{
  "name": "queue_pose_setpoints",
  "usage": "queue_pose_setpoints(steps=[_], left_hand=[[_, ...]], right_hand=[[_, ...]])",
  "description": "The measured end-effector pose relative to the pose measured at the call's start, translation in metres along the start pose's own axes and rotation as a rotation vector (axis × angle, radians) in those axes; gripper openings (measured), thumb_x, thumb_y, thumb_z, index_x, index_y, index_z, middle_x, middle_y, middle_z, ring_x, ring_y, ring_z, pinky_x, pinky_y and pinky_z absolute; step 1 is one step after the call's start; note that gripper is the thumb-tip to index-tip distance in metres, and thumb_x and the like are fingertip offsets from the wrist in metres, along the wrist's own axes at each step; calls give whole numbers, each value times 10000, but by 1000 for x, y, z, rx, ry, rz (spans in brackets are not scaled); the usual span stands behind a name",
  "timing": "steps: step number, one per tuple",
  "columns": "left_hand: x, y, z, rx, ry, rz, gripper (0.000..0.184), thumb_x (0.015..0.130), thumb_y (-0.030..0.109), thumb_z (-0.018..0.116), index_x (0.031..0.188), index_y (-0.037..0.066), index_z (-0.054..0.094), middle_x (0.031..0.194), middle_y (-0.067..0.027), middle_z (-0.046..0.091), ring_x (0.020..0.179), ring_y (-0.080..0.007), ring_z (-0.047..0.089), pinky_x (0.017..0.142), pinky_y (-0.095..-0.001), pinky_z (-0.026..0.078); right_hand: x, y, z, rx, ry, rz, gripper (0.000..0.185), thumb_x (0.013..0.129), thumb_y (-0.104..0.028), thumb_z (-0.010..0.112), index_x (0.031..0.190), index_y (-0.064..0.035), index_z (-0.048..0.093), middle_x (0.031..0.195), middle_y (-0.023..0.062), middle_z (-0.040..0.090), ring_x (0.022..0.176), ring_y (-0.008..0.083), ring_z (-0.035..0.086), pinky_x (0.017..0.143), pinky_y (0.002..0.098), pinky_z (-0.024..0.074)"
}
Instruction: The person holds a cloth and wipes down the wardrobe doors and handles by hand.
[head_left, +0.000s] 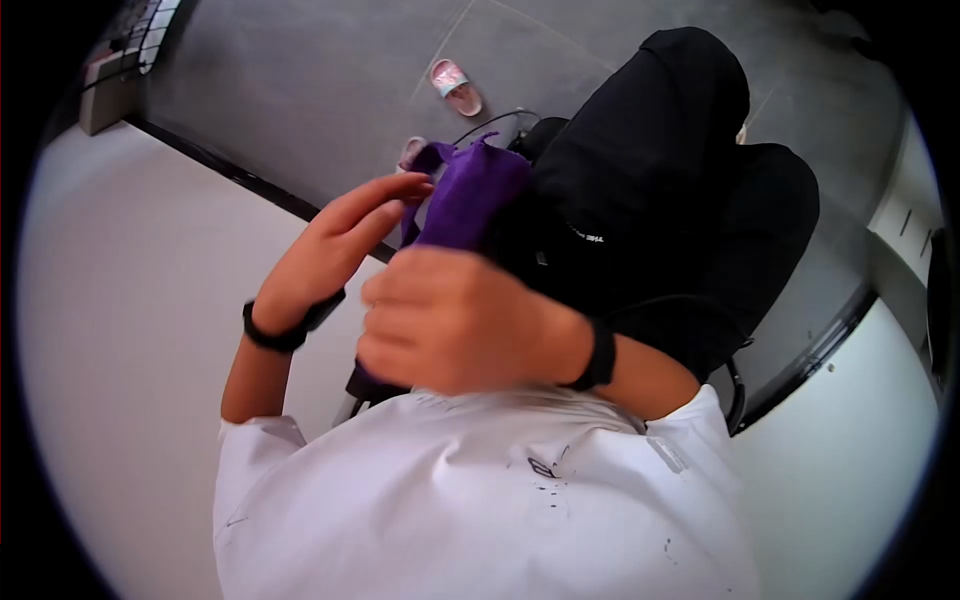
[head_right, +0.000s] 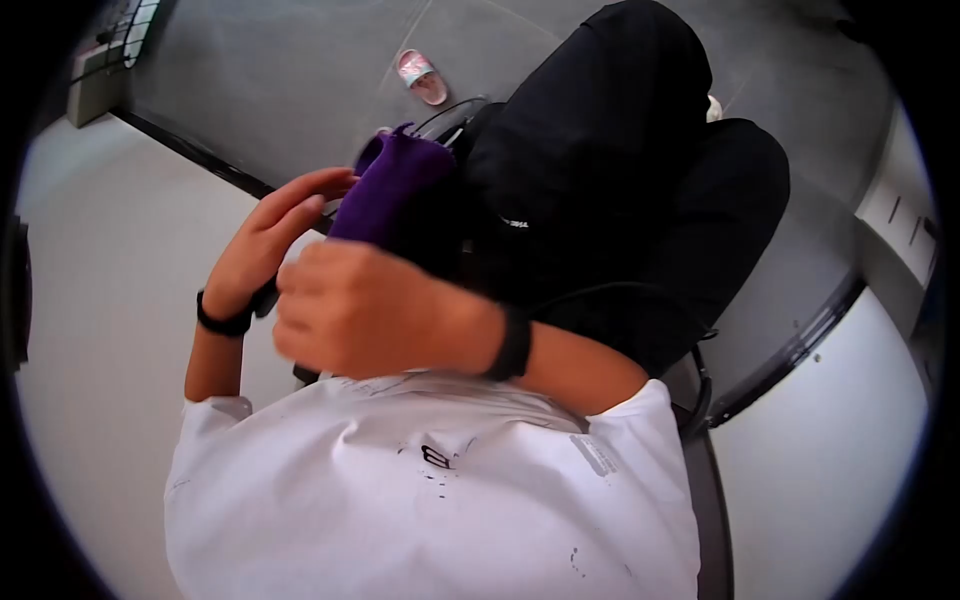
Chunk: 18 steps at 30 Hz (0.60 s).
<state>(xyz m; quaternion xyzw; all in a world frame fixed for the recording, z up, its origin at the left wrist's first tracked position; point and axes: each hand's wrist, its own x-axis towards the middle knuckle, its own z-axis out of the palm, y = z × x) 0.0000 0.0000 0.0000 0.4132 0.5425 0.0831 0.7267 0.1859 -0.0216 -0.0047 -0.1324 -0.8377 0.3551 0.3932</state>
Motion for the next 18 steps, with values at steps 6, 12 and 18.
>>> queue_pose_setpoints(steps=[6,12,18], left_hand=[[-72,3,70,215,190,-128,475,1014,180,356,1431,-36,290,1424,-149,385,1354,-209,313,1109,-317,236],[-29,28,99,446,529,-34,454,892,81,591,1289,-19,396,1139,-131,558,1008,-188,558,870,-289,452],[-18,34,110,635,587,-18,435,890,94,603,1268,-15,417,1138,-142,560,996,-186,565,860,-298,459]], right_hand=[[-8,36,-20,42,83,132,147,681,-159,656,786,-62,624,880,60,630,873,232,588,777,334,474],[-21,83,-30,41,193,199,370,815,-427,567,839,-73,674,869,68,644,893,252,590,773,365,470],[-31,78,-36,353,-33,428,457,864,-482,534,897,-49,676,928,121,639,942,313,582,805,417,472]])
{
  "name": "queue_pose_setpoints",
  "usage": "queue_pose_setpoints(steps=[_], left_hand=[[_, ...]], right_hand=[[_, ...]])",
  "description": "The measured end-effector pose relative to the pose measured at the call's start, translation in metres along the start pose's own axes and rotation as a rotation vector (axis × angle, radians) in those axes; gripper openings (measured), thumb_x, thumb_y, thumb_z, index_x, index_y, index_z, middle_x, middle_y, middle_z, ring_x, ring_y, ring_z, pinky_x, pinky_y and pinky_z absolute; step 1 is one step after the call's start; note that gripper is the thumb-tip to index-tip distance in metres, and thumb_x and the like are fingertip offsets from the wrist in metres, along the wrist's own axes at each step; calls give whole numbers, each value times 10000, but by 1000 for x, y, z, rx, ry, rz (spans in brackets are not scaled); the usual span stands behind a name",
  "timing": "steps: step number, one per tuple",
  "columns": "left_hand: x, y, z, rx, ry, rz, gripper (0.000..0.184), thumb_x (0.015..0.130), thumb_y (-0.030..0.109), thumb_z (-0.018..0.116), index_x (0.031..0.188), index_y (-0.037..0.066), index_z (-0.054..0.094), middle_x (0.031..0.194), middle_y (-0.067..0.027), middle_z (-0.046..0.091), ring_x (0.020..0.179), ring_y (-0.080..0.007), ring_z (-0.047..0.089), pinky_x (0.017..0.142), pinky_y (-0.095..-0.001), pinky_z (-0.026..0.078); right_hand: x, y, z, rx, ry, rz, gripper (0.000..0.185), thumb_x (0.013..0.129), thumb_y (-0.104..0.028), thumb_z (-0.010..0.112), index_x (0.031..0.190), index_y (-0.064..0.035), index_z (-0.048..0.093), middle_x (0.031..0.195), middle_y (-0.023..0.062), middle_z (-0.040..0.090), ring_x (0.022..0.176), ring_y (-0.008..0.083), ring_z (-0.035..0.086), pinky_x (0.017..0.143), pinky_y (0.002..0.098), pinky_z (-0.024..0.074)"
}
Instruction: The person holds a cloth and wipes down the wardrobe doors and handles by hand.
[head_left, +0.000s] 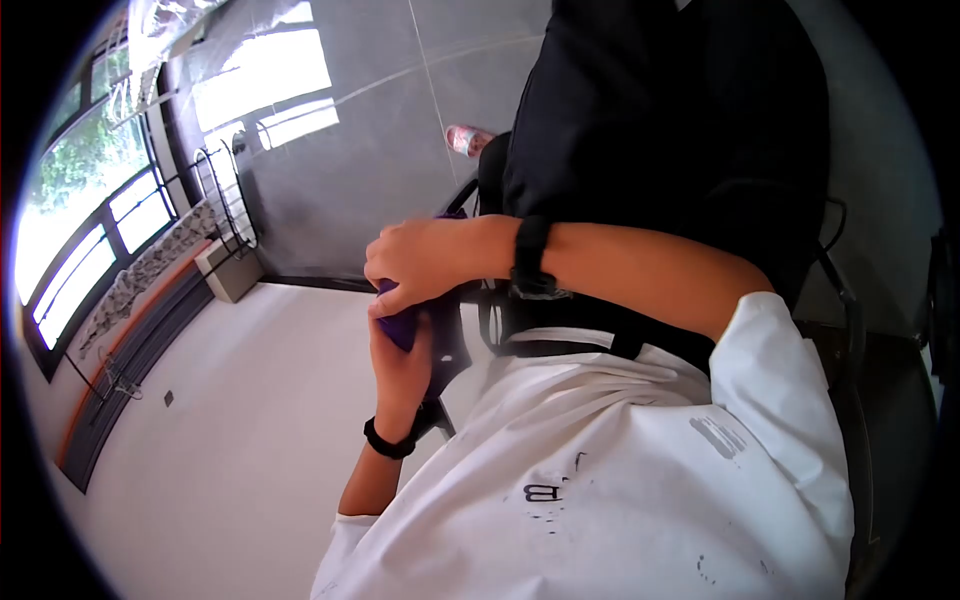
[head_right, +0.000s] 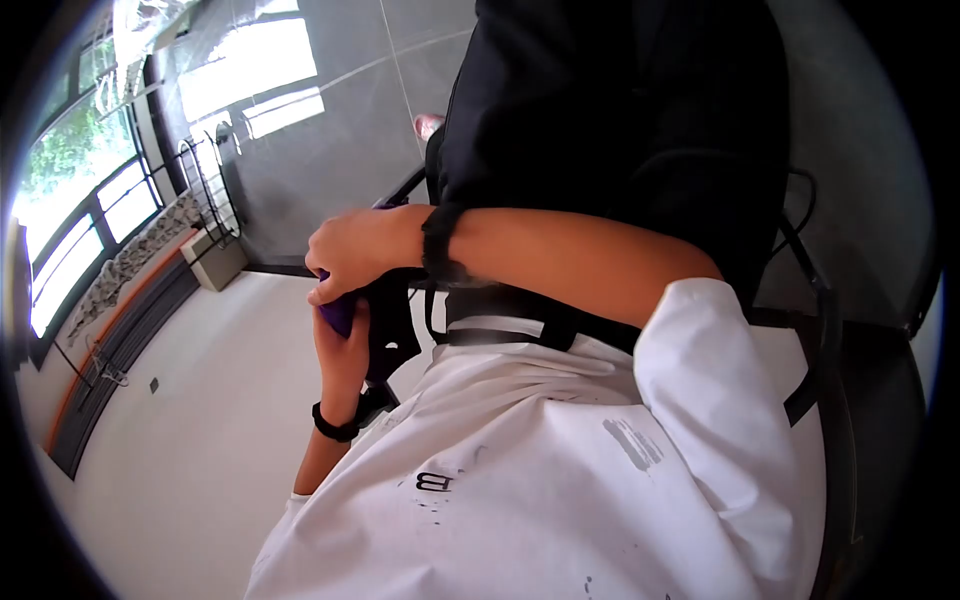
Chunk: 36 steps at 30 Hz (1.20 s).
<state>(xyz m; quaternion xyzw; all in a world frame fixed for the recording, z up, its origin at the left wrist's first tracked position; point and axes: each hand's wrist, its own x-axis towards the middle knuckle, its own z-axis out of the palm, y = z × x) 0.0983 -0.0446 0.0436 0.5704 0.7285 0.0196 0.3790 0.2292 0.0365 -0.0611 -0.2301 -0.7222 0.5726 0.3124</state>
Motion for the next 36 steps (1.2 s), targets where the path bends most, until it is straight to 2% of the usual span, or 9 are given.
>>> queue_pose_setpoints(steps=[4,8,12,14,19,22,27,32,36], left_hand=[[20,-13,-13,20,-133,255,364,925,106,587,1243,-4,447,1113,-85,564,1022,-137,515,911,-283,418],[58,13,-51,303,-308,252,235,920,103,568,1128,11,510,929,-119,625,861,-178,573,785,-319,465],[89,79,-82,313,-318,524,86,897,29,551,977,8,571,772,-83,593,714,-112,521,644,-285,439],[67,152,-85,673,-120,515,129,893,31,560,1019,8,576,793,-69,608,718,-126,540,658,-278,450],[95,242,-57,123,-10,978,249,907,10,591,1148,6,528,1041,-81,618,919,-128,611,809,-275,515],[138,290,45,78,-325,948,213,888,36,610,1086,-15,551,925,-65,642,766,-111,585,652,-245,491],[198,332,172,333,-469,1089,127,856,97,584,901,-8,529,815,-224,587,767,-430,573,635,-437,466],[225,344,235,119,-634,994,162,838,148,593,902,27,507,793,-163,577,659,-391,594,551,-454,484],[256,349,239,35,-517,822,182,858,176,590,911,31,492,821,-157,602,673,-405,595,558,-475,483]], right_hand=[[17,22,21,-36,250,-325,448,910,-378,512,781,8,699,786,194,667,797,397,644,746,447,510],[3,3,3,-123,332,-196,352,905,-323,555,848,-1,686,904,196,650,845,395,641,742,464,508],[3,-32,-22,-16,840,-98,232,922,-213,551,881,12,584,942,185,592,811,371,637,734,440,511],[-14,-63,-68,175,922,-161,240,935,-218,553,877,14,571,931,185,591,834,342,636,746,429,484],[-94,-103,-197,-145,1346,-638,224,896,-226,645,821,-22,591,743,94,548,612,239,550,568,346,438],[-146,-67,-231,-412,1590,-498,118,894,-126,628,860,-25,578,752,93,537,632,236,535,575,319,421],[-215,15,-261,-585,1754,158,105,848,-97,650,825,-17,586,842,132,576,828,325,543,733,394,442],[-211,28,-293,-244,1792,565,112,888,-93,631,869,15,606,885,117,568,787,258,566,710,339,458],[-190,55,-329,-148,1732,587,101,919,-77,581,890,20,592,954,90,561,864,200,551,776,303,452]])
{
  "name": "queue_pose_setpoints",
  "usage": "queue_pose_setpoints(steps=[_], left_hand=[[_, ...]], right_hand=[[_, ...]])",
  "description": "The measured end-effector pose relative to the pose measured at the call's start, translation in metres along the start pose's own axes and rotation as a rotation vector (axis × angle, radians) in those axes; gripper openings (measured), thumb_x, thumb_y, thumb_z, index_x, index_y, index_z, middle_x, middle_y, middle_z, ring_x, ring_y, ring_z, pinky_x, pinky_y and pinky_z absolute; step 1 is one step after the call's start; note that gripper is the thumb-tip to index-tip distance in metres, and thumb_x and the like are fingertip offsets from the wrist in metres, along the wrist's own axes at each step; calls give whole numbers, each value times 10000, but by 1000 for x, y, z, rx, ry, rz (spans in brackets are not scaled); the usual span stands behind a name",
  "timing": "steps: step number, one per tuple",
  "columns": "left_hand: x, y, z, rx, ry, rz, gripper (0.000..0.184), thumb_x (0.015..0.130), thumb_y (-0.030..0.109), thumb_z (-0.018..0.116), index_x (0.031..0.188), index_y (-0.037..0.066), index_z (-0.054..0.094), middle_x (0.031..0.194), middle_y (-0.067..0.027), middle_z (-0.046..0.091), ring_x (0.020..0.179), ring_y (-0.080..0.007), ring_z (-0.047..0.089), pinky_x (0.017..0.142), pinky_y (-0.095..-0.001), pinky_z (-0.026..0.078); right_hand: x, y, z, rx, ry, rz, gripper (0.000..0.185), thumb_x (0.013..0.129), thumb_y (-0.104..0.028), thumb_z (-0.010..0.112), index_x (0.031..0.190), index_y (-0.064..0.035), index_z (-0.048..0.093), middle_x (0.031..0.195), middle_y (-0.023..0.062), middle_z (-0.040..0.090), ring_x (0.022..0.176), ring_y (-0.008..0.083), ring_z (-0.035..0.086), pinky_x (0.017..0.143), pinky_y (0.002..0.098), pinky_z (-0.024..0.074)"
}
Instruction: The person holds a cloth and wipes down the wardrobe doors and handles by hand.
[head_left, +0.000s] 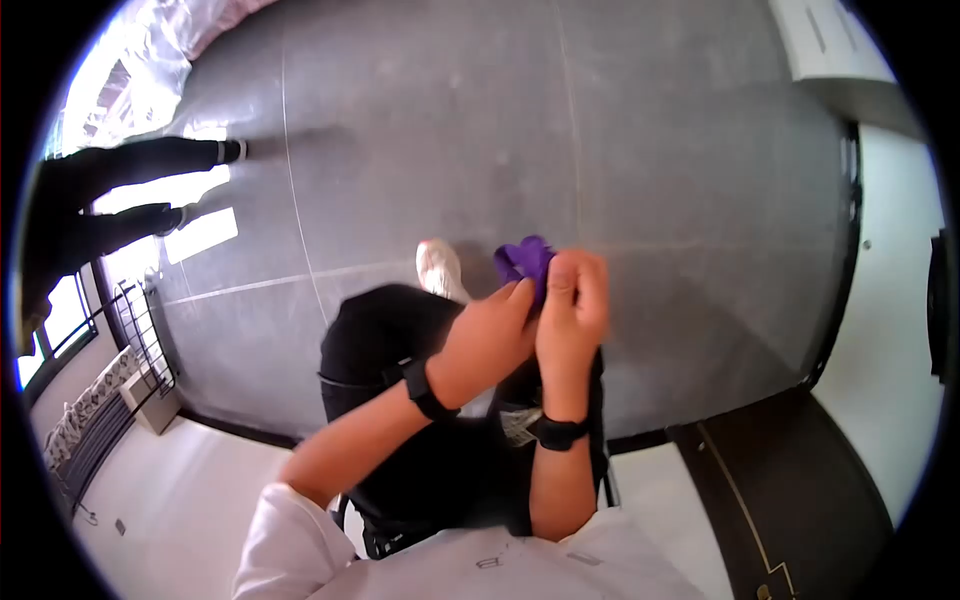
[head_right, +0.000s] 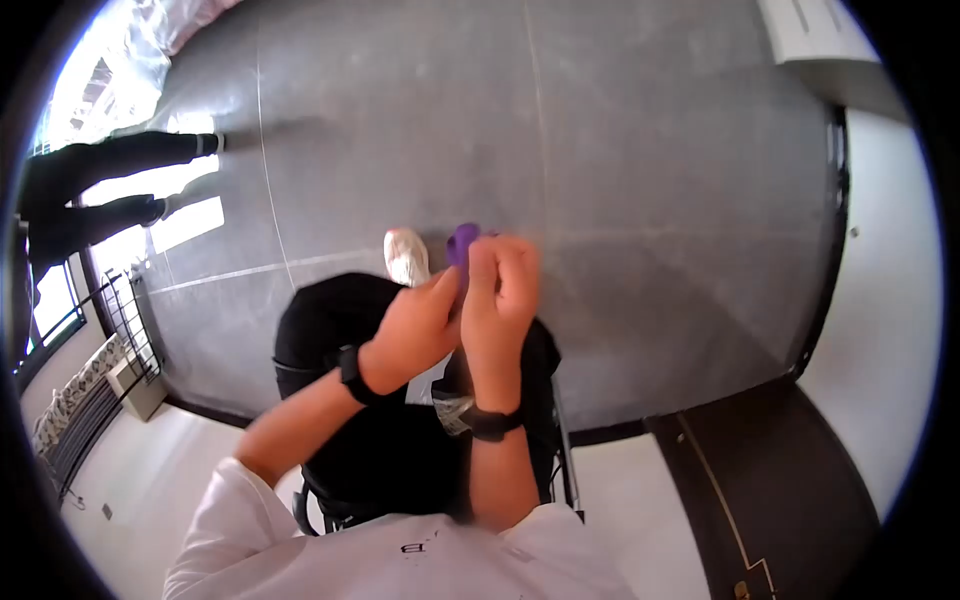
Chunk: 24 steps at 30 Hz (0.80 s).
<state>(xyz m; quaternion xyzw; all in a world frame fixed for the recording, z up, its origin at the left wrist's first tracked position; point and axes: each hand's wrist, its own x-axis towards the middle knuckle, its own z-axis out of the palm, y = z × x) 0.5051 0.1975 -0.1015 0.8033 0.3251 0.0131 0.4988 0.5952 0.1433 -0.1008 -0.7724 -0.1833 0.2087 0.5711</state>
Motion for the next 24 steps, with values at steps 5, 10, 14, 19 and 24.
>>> queue_pose_setpoints(steps=[5,10,14,19,24], left_hand=[[16,29,-46,-372,134,-120,331,786,94,670,1092,55,548,988,-189,624,907,-370,619,761,-414,504],[10,98,-187,-222,53,-4,201,788,152,708,930,44,615,856,-155,632,794,-349,618,677,-405,494],[-15,180,-318,-68,-23,143,230,808,243,714,798,36,616,746,-156,602,740,-348,595,638,-412,474],[-29,216,-402,-217,-75,136,178,848,190,694,871,16,664,672,-134,615,573,-253,581,557,-344,464],[-1,278,-413,-338,-59,71,216,837,206,720,889,5,660,701,-128,649,597,-185,606,574,-306,479]], right_hand=[[25,-92,-13,-3,-25,9,206,977,-200,540,902,-10,569,906,10,550,815,101,493,749,244,424],[46,-244,-15,-153,-178,-222,241,999,-223,489,902,-14,562,938,45,576,764,145,501,696,260,419],[58,-354,-24,-244,-459,-195,192,981,-198,493,921,-28,558,846,91,581,757,206,555,708,328,457],[55,-463,-41,-330,-819,-72,266,899,-298,640,975,-54,567,876,134,634,784,280,625,685,369,472],[74,-450,-63,-514,-992,154,464,857,-311,648,1256,-105,533,1112,171,637,1023,329,611,873,410,462]])
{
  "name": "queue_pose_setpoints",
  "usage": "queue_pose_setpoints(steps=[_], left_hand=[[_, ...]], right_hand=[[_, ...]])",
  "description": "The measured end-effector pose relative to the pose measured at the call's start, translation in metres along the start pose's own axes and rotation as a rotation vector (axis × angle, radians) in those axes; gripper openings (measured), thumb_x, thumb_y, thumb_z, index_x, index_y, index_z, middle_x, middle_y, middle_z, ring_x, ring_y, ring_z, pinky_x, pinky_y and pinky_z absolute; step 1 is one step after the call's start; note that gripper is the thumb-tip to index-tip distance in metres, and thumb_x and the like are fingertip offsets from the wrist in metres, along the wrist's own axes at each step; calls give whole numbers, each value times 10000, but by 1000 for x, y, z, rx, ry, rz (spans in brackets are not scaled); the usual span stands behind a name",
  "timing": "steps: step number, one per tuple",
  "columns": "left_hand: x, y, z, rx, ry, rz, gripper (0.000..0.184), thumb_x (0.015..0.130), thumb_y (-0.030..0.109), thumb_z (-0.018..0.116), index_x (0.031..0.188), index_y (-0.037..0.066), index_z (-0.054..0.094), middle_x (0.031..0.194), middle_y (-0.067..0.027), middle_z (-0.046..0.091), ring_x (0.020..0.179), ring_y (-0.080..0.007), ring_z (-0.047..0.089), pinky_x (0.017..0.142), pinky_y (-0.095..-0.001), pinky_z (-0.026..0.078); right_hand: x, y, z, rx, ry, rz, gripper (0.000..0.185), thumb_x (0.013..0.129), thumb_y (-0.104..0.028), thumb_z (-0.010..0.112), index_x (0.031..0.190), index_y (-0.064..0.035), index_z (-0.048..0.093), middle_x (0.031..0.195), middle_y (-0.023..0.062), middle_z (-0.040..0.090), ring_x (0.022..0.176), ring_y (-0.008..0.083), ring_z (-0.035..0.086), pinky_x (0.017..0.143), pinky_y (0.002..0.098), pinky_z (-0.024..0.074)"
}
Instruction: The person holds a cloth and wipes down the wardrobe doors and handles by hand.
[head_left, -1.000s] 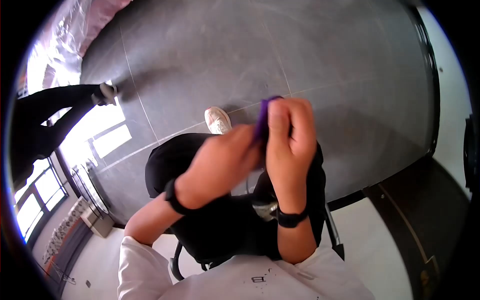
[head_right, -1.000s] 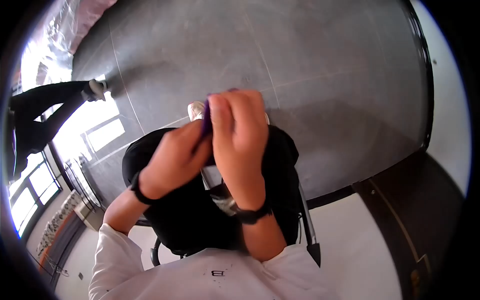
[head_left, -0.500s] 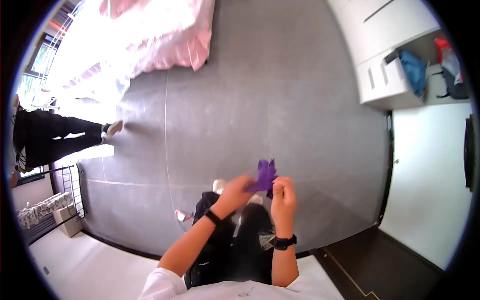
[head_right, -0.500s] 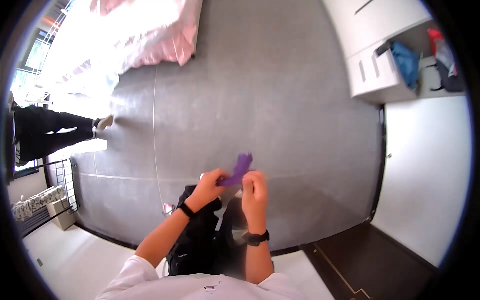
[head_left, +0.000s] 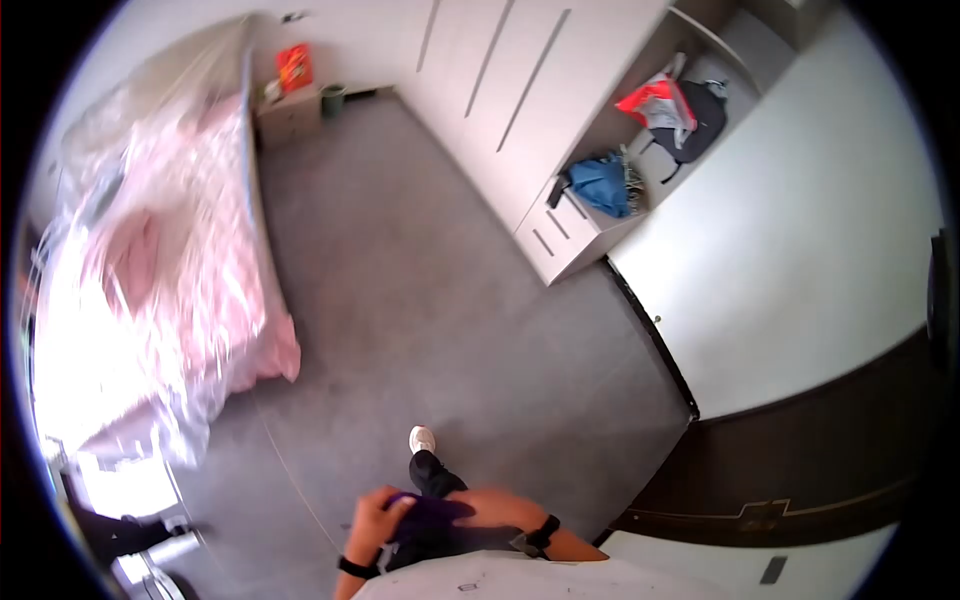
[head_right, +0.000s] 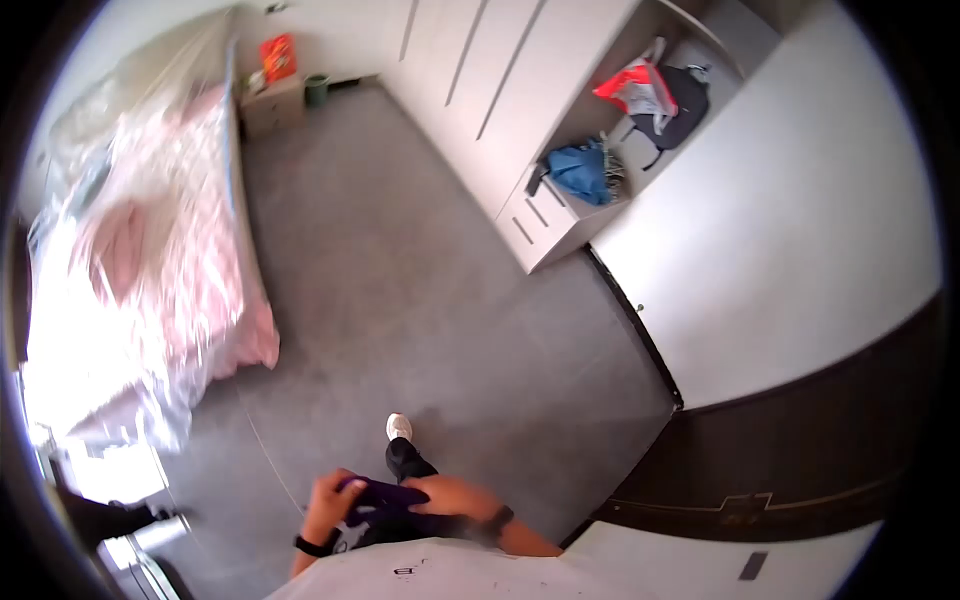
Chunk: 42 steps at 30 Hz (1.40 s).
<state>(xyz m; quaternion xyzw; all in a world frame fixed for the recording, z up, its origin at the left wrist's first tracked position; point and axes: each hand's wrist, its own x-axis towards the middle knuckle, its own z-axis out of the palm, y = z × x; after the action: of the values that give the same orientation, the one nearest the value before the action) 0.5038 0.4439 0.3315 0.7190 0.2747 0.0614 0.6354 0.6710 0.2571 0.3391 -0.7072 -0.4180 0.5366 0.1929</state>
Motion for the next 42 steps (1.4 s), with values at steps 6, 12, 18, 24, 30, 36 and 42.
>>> queue_pose_setpoints(steps=[6,12,18,24,30,36,42], left_hand=[[182,43,5,461,-181,400,218,827,254,681,889,45,662,811,-169,654,744,-376,624,651,-426,502],[393,258,-63,420,118,970,178,814,86,622,962,2,673,757,-161,677,666,-297,666,622,-354,521],[427,435,-147,42,353,1438,437,863,319,580,1132,-26,582,1247,-202,562,1169,-312,528,992,-422,385],[605,464,-129,-711,-66,946,604,920,466,525,1363,72,409,1363,-152,487,1241,-262,489,1007,-407,378],[760,518,-132,-564,-408,997,387,913,97,583,1282,37,483,1255,-74,534,1135,-172,520,975,-307,420],[912,573,-154,-462,-562,958,243,912,65,580,1149,13,568,1149,-71,590,1046,-142,554,911,-278,449],[1077,613,-139,-47,-59,1012,272,923,95,558,1182,18,533,1155,-63,591,1097,-151,533,899,-287,422]], right_hand=[[55,43,-104,135,342,81,341,862,-252,613,1151,-70,601,977,129,673,883,259,634,794,396,477],[74,-93,-357,-359,1079,-11,239,879,-250,616,962,-25,620,807,199,640,742,360,623,667,392,491],[41,-222,-493,-398,1839,-753,620,753,-47,741,1301,-8,454,1297,150,494,1148,269,505,910,330,424],[181,-241,-638,-41,1652,-1211,793,771,-74,745,1416,-29,286,1387,182,406,1236,288,472,945,377,449],[322,-256,-791,-183,1725,-1203,565,819,-145,695,1299,7,437,1304,204,483,1175,323,508,996,403,413],[336,-264,-909,-527,1919,-1015,143,838,-34,661,969,6,621,1046,164,628,908,294,614,776,343,495],[357,-231,-1056,-321,1857,-672,128,862,-88,633,971,-25,616,909,130,653,787,257,632,674,318,496]])
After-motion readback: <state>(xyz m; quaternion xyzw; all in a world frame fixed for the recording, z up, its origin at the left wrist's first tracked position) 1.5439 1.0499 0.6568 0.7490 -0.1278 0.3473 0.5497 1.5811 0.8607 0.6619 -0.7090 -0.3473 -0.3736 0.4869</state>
